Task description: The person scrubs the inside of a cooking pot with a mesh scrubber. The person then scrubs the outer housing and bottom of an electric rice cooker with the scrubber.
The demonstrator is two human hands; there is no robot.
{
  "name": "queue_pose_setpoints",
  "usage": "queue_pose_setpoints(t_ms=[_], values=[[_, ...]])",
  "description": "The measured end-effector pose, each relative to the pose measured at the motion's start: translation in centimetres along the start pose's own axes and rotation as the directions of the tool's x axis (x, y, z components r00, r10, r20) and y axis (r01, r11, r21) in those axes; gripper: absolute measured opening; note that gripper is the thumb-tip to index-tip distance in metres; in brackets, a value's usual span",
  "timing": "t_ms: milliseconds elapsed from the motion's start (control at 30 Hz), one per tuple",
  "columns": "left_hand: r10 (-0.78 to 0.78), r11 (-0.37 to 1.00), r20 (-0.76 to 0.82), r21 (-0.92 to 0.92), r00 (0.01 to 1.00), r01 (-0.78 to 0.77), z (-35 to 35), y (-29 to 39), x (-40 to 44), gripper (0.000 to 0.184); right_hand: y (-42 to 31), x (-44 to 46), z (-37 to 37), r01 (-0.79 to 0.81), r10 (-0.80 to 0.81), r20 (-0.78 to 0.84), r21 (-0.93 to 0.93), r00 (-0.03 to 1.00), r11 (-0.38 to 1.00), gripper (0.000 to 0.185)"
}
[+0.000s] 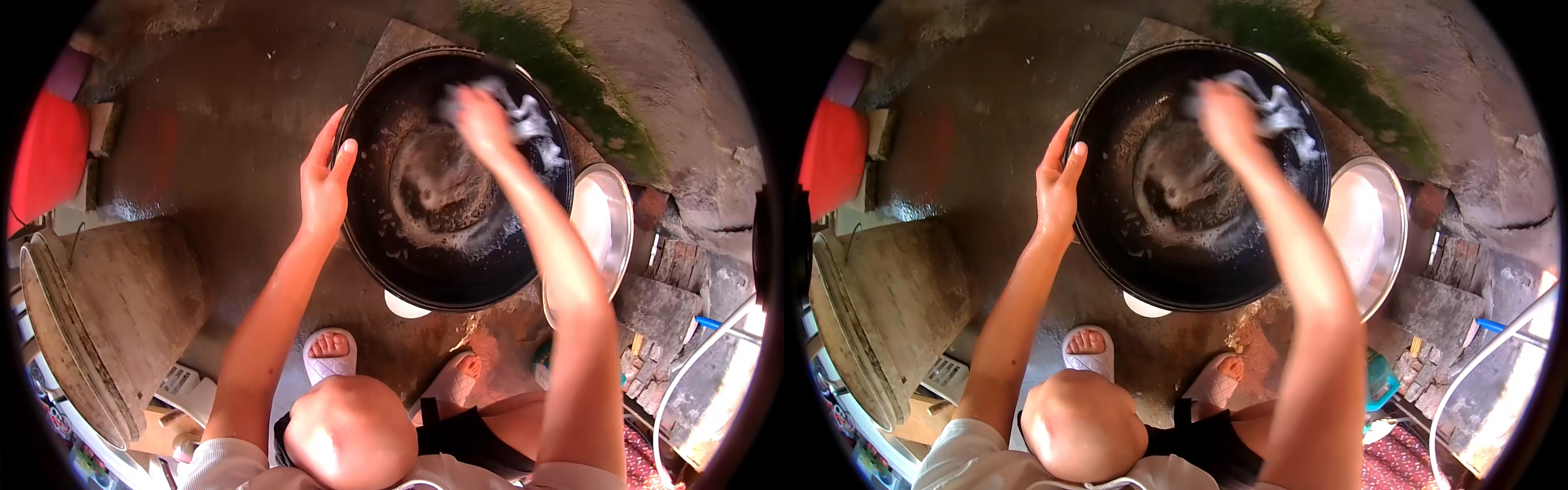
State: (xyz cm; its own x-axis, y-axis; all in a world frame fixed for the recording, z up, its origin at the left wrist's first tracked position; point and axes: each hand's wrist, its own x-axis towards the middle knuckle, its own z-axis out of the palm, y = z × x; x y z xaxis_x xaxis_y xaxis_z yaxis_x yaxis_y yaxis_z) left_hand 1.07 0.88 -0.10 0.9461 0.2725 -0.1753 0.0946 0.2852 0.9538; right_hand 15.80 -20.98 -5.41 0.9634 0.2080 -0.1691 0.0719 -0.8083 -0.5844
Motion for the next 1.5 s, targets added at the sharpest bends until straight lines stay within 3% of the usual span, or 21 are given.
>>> queue_pose_setpoints(t_ms=[33,67,100,167,200,333,400,433,467,533,567,600,733,800,867,1000,1133,1233,1333,1367,1500], values=[[0.028,0.999,-0.001,0.029,1.0,-0.028,-0.1,-0.1,0.0,0.043,-1.6,1.4,4.3,0.456,-0.534,-0.159,-0.356,0.83,0.815,0.018],[0.033,0.999,-0.005,0.036,0.999,-0.033,-0.2,-0.5,0.2,0.043,-5.4,-1.5,6.7,0.529,-0.608,-0.118,-0.382,0.785,0.758,0.015],[0.032,0.998,-0.013,0.058,0.999,-0.031,-0.3,-0.3,0.1,0.043,-7.8,-5.1,8.0,0.42,-0.417,-0.06,0.055,0.907,0.906,0.018],[0.036,0.998,-0.015,0.061,0.999,-0.035,-0.3,-0.1,0.1,0.043,-9.0,-11.7,4.4,0.364,-0.419,0.48,0.209,0.771,0.908,0.014],[0.04,0.998,-0.013,0.047,0.999,-0.039,-0.2,-0.2,0.1,0.043,-4.7,-14.4,4.3,0.716,-0.665,0.41,0.041,0.624,0.697,0.019],[0.031,0.999,-0.021,0.038,0.999,-0.03,0.1,-0.3,-0.1,0.043,0.4,-10.8,-9.0,0.125,-0.071,0.686,-0.029,0.724,0.992,0.023],[0.001,0.998,0.0,0.07,1.0,-0.001,-0.2,-0.1,-0.2,0.044,2.4,-1.9,-10.7,0.336,-0.057,0.359,-0.792,0.931,0.51,0.026],[-0.008,0.996,0.011,0.089,1.0,0.007,-0.3,0.0,-0.1,0.044,6.3,4.6,-6.8,0.664,-0.733,0.306,-0.702,0.608,0.257,0.024],[-0.001,0.997,0.019,0.083,1.0,0.0,-0.3,-0.1,0.1,0.044,-3.5,3.5,-5.2,0.605,-0.488,0.371,-0.602,0.79,0.521,0.019],[0.003,0.998,0.018,0.069,1.0,-0.004,-0.4,-0.4,0.0,0.043,-11.6,0.0,-0.5,0.765,-0.355,0.752,-0.295,0.555,0.573,0.018],[-0.042,0.99,-0.018,0.131,0.999,0.044,-0.6,-0.2,0.1,0.043,-10.8,-2.8,2.1,0.713,-0.656,0.614,0.206,0.438,0.67,0.022],[-0.028,0.997,-0.024,0.065,0.999,0.03,-0.1,0.3,-0.1,0.043,-13.8,-7.8,0.0,0.375,-0.33,0.732,0.11,0.596,0.92,0.018],[-0.004,1.0,0.002,-0.022,1.0,0.004,0.0,-0.1,-0.2,0.043,-0.1,-15.1,-2.3,0.65,-0.456,0.774,0.076,0.44,0.756,0.015],[-0.019,1.0,-0.008,-0.014,1.0,0.019,0.2,0.1,-0.2,0.043,5.7,-11.4,-5.3,0.574,-0.296,0.696,-0.202,0.655,0.794,0.015],[-0.043,0.999,-0.021,0.009,0.999,0.043,0.3,0.3,-0.3,0.043,5.5,-5.9,-5.6,0.603,-0.383,0.466,-0.624,0.798,0.498,0.017],[-0.004,1.0,0.002,0.004,1.0,0.004,-0.1,0.1,-0.2,0.043,-3.7,-7.6,4.8,0.501,-0.478,0.151,-0.225,0.865,0.836,0.011],[-0.007,0.999,-0.008,0.031,1.0,0.008,0.1,0.2,-0.3,0.044,-0.1,-16.0,0.1,0.769,-0.642,0.432,-0.261,0.634,0.584,0.006],[-0.004,1.0,-0.009,0.023,1.0,0.004,0.2,-0.2,-0.3,0.047,5.7,-11.4,-2.2,0.491,-0.442,0.216,-0.307,0.87,0.815,0.011],[-0.009,1.0,0.002,-0.011,1.0,0.009,0.2,0.1,-0.4,0.048,1.3,-5.3,1.3,0.357,-0.455,-0.017,-0.595,0.89,0.721,0.02],[-0.011,1.0,0.006,-0.016,1.0,0.011,0.0,-0.4,-0.2,0.047,0.4,-5.4,4.7,0.29,-0.304,-0.014,-0.27,0.952,0.918,0.024],[-0.045,0.999,0.01,-0.027,0.999,0.045,0.1,0.4,-0.4,0.043,-4.3,-13.2,4.6,0.689,-0.63,0.313,-0.129,0.711,0.713,0.024]])
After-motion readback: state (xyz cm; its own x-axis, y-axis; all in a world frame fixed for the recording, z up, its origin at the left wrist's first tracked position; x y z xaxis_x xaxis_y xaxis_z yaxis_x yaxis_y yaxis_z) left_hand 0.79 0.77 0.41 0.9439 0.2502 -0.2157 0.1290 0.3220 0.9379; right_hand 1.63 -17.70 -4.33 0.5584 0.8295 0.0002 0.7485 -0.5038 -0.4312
